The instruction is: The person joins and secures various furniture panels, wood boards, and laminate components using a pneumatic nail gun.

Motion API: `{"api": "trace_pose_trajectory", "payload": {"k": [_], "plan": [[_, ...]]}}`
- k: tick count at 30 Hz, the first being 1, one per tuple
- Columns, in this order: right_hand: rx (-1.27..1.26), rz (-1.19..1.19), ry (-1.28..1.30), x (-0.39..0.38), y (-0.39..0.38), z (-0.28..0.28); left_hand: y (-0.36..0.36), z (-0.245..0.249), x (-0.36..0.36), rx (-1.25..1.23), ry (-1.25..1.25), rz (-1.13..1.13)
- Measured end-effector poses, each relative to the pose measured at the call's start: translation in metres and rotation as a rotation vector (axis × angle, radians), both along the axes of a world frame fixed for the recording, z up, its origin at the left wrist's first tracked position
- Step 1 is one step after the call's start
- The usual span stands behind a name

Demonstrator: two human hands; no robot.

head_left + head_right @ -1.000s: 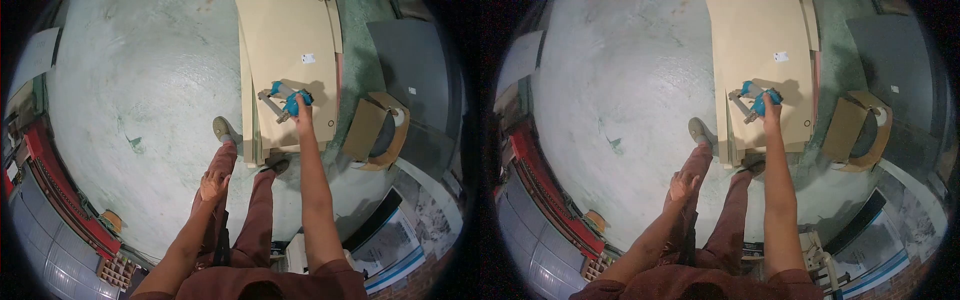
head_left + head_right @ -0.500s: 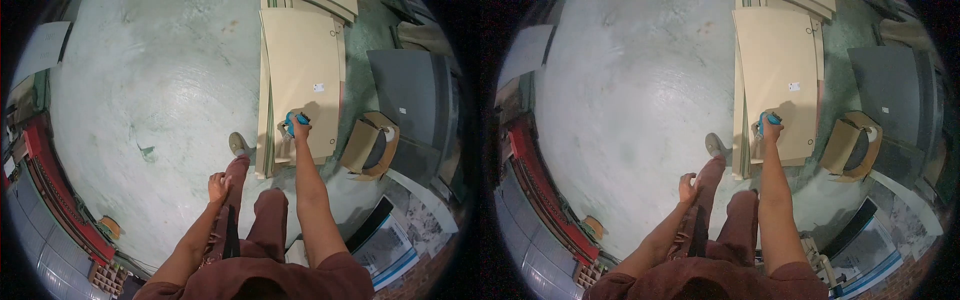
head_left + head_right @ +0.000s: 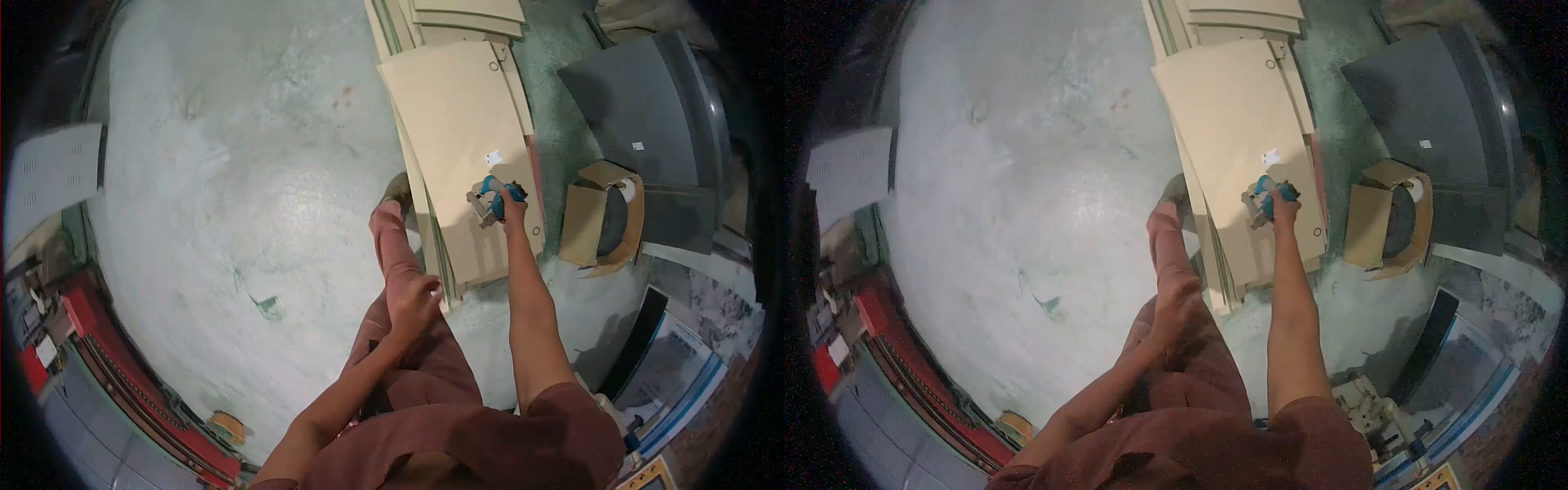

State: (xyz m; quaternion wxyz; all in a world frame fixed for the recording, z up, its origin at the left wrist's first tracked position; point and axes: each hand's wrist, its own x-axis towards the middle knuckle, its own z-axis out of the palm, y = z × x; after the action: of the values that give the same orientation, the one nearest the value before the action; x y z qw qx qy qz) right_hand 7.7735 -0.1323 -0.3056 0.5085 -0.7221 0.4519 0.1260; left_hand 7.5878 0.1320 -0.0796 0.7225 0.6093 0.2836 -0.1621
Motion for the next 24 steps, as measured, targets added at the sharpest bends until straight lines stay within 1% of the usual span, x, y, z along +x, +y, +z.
{"api": "trace_pose_trajectory", "payload": {"k": [1,2,3,5,6,7,8,9,10,11,12,13,15,16,17,18,19,21,22,23,24], "plan": [[-0.053,-0.099,-0.003,0.017,-0.002,0.002,-0.007,0.001,0.019,-0.024,-0.084,-0.125],[-0.016,-0.230,-0.056,0.032,-0.005,0.004,-0.009,0.001,0.036,-0.053,-0.161,-0.254],[-0.015,-0.257,-0.057,0.047,-0.016,-0.004,-0.009,-0.001,0.056,-0.053,-0.161,-0.282],[0.192,-0.121,-0.141,0.079,-0.046,-0.026,-0.011,0.001,0.094,-0.134,-0.192,-0.473],[0.214,-0.177,-0.165,0.088,-0.048,-0.029,-0.004,0.014,0.126,-0.139,-0.043,-0.670],[0.235,-0.228,-0.197,0.106,-0.050,-0.027,-0.005,0.010,0.135,-0.148,-0.019,-0.697],[0.183,-0.270,-0.125,0.122,-0.053,-0.031,-0.008,0.004,0.145,-0.160,-0.040,-0.676],[0.180,-0.291,-0.113,0.138,-0.052,-0.027,-0.010,-0.001,0.156,-0.172,-0.061,-0.650],[0.098,-0.416,-0.109,0.152,-0.045,-0.020,-0.011,0.007,0.170,-0.138,-0.046,-0.712],[0.013,-0.535,-0.103,0.162,-0.040,-0.019,-0.012,0.007,0.178,-0.140,-0.028,-0.721],[0.075,-0.503,-0.101,0.166,-0.050,-0.028,-0.016,0.007,0.182,-0.198,-0.036,-0.701],[0.078,-0.512,-0.089,0.168,-0.061,-0.044,-0.017,0.009,0.189,-0.256,-0.044,-0.680],[0.099,-0.426,-0.188,0.167,-0.074,-0.071,-0.015,0.008,0.202,-0.260,0.018,-0.716],[0.195,-0.426,-0.145,0.174,-0.073,-0.056,-0.012,0.007,0.208,-0.217,0.033,-0.756],[0.196,-0.438,-0.138,0.178,-0.067,-0.042,-0.012,0.007,0.214,-0.172,0.039,-0.797],[0.179,-0.516,-0.142,0.183,-0.058,-0.028,-0.010,0.004,0.217,-0.179,0.064,-0.781],[0.160,-0.595,-0.148,0.183,-0.058,-0.025,-0.008,0.001,0.220,-0.181,0.067,-0.791],[0.184,-0.650,-0.127,0.183,-0.058,-0.027,-0.006,0.000,0.230,-0.179,0.097,-0.752],[0.213,-0.692,-0.105,0.181,-0.059,-0.029,-0.007,0.000,0.236,-0.209,0.135,-0.803],[0.213,-0.703,-0.104,0.177,-0.061,-0.030,-0.009,0.000,0.242,-0.208,0.139,-0.813],[0.230,-0.662,-0.132,0.173,-0.056,-0.025,-0.014,0.001,0.246,-0.211,0.121,-0.831]]}}
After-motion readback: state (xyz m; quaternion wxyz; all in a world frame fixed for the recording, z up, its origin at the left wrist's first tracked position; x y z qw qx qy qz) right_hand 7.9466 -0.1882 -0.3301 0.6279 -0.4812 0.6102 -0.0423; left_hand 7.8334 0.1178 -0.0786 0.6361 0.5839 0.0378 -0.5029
